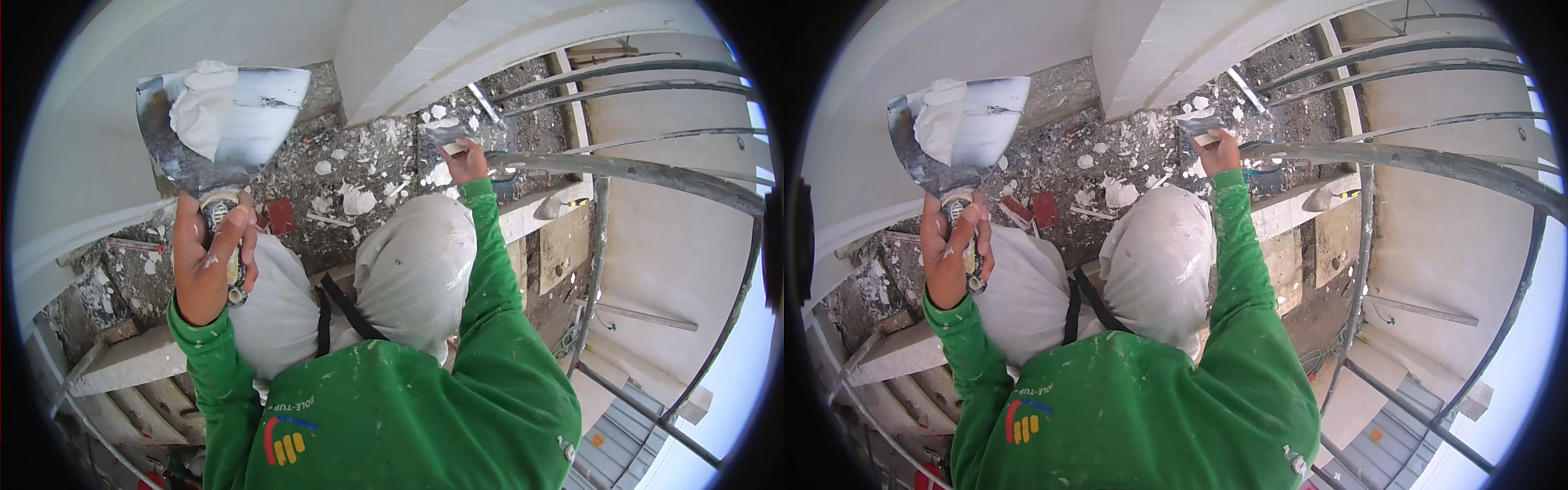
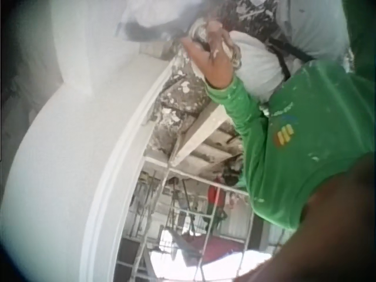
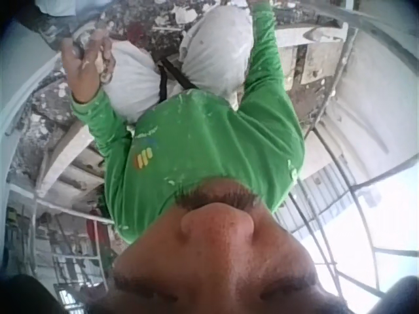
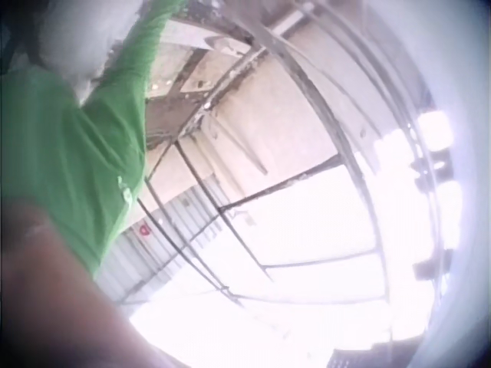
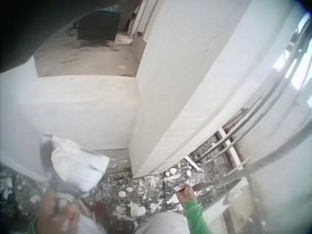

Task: The person uses a hawk and a trowel to apply white plaster to a vertical wall surface. They repeatedly scoop plaster from the hawk and smooth it onto the wall, working on a specific section of the corner.

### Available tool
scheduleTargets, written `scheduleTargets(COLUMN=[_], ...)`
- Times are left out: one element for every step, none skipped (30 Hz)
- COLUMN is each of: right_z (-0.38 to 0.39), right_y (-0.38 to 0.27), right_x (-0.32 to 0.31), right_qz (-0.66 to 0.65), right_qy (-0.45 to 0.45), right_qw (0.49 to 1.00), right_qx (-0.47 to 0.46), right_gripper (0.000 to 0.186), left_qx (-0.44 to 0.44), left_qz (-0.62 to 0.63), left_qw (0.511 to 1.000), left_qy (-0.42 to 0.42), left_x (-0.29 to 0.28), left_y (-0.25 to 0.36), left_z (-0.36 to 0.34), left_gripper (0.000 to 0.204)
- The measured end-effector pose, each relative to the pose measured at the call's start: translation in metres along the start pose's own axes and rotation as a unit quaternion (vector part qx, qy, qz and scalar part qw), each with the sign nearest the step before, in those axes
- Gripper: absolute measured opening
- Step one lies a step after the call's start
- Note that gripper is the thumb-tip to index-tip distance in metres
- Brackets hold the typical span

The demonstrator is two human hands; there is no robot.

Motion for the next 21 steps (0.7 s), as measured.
scheduleTargets(right_z=[-0.022, -0.043, -0.064, -0.081, -0.094, -0.106, -0.11, -0.111, -0.114, -0.116, -0.121, -0.124, -0.127, -0.129, -0.13, -0.128, -0.125, -0.121, -0.11, -0.11, -0.106], right_y=[0.022, 0.043, 0.059, 0.069, 0.075, 0.079, 0.087, 0.092, 0.094, 0.094, 0.096, 0.095, 0.092, 0.089, 0.083, 0.081, 0.078, 0.073, 0.062, 0.048, 0.035], right_x=[-0.01, -0.018, -0.031, -0.039, -0.042, -0.045, -0.037, -0.03, -0.022, -0.019, -0.015, -0.013, -0.009, -0.006, 0.001, 0.007, 0.014, 0.022, 0.035, 0.035, 0.038], right_qz=[-0.01, -0.018, -0.022, -0.01, 0.002, 0.013, 0.003, 0.007, 0.011, 0.016, 0.0, -0.009, -0.017, -0.026, -0.024, -0.025, -0.025, -0.027, -0.001, 0.121, 0.242], right_qy=[0.002, 0.003, 0.016, 0.015, 0.014, 0.013, 0.024, 0.026, 0.029, 0.032, 0.019, 0.021, 0.021, 0.022, -0.005, -0.012, -0.019, -0.026, -0.07, -0.099, -0.125], right_qw=[1.0, 0.999, 0.998, 0.998, 0.998, 0.998, 0.998, 0.998, 0.998, 0.998, 0.998, 0.998, 0.997, 0.997, 0.999, 0.999, 0.998, 0.998, 0.997, 0.987, 0.955], right_qx=[0.023, 0.045, 0.063, 0.061, 0.057, 0.052, 0.056, 0.057, 0.056, 0.053, 0.061, 0.065, 0.066, 0.067, 0.044, 0.045, 0.046, 0.046, 0.031, -0.044, -0.118], right_gripper=[0.017, 0.017, 0.02, 0.023, 0.026, 0.03, 0.03, 0.03, 0.03, 0.03, 0.029, 0.03, 0.03, 0.031, 0.031, 0.03, 0.029, 0.029, 0.029, 0.03, 0.031], left_qx=[0.002, 0.005, 0.002, 0.003, 0.005, 0.006, 0.012, 0.011, 0.009, 0.007, 0.01, 0.013, 0.018, 0.019, 0.019, 0.018, 0.016, 0.014, 0.012, 0.012, 0.011], left_qz=[-0.003, -0.004, -0.01, -0.012, -0.014, -0.016, -0.01, -0.016, -0.023, -0.027, -0.025, -0.024, -0.022, -0.021, -0.021, -0.02, -0.02, -0.02, -0.019, -0.021, -0.022], left_qw=[1.0, 1.0, 1.0, 1.0, 1.0, 1.0, 0.999, 0.999, 0.998, 0.997, 0.997, 0.997, 0.997, 0.997, 0.997, 0.997, 0.997, 0.997, 0.997, 0.997, 0.998], left_qy=[0.01, 0.021, 0.015, 0.017, 0.018, 0.018, 0.035, 0.048, 0.06, 0.07, 0.071, 0.072, 0.072, 0.073, 0.074, 0.075, 0.076, 0.077, 0.074, 0.068, 0.062], left_x=[-0.001, -0.002, -0.006, -0.006, -0.005, -0.005, -0.001, -0.004, -0.006, -0.008, -0.007, -0.006, -0.006, -0.006, -0.006, -0.007, -0.007, -0.008, -0.008, -0.008, -0.007], left_y=[0.003, 0.004, 0.001, 0.0, 0.001, 0.003, 0.009, 0.008, 0.007, 0.007, 0.009, 0.012, 0.014, 0.014, 0.015, 0.015, 0.014, 0.013, 0.013, 0.013, 0.013], left_z=[0.003, 0.007, 0.01, 0.012, 0.013, 0.014, 0.016, 0.02, 0.023, 0.025, 0.026, 0.026, 0.026, 0.026, 0.025, 0.026, 0.026, 0.027, 0.025, 0.023, 0.021], left_gripper=[0.032, 0.032, 0.035, 0.036, 0.036, 0.037, 0.035, 0.035, 0.035, 0.035, 0.034, 0.033, 0.032, 0.032, 0.032, 0.031, 0.031, 0.031, 0.03, 0.03, 0.03])
Point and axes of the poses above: each hand's wrist, its own z-axis away from the middle knuckle, its own x-axis out of the palm, y = z × x, the point moved 8 cm from there along -z, towards the middle knuckle, and after that the axes turned 3 degrees about x, right-handed, at the moved point
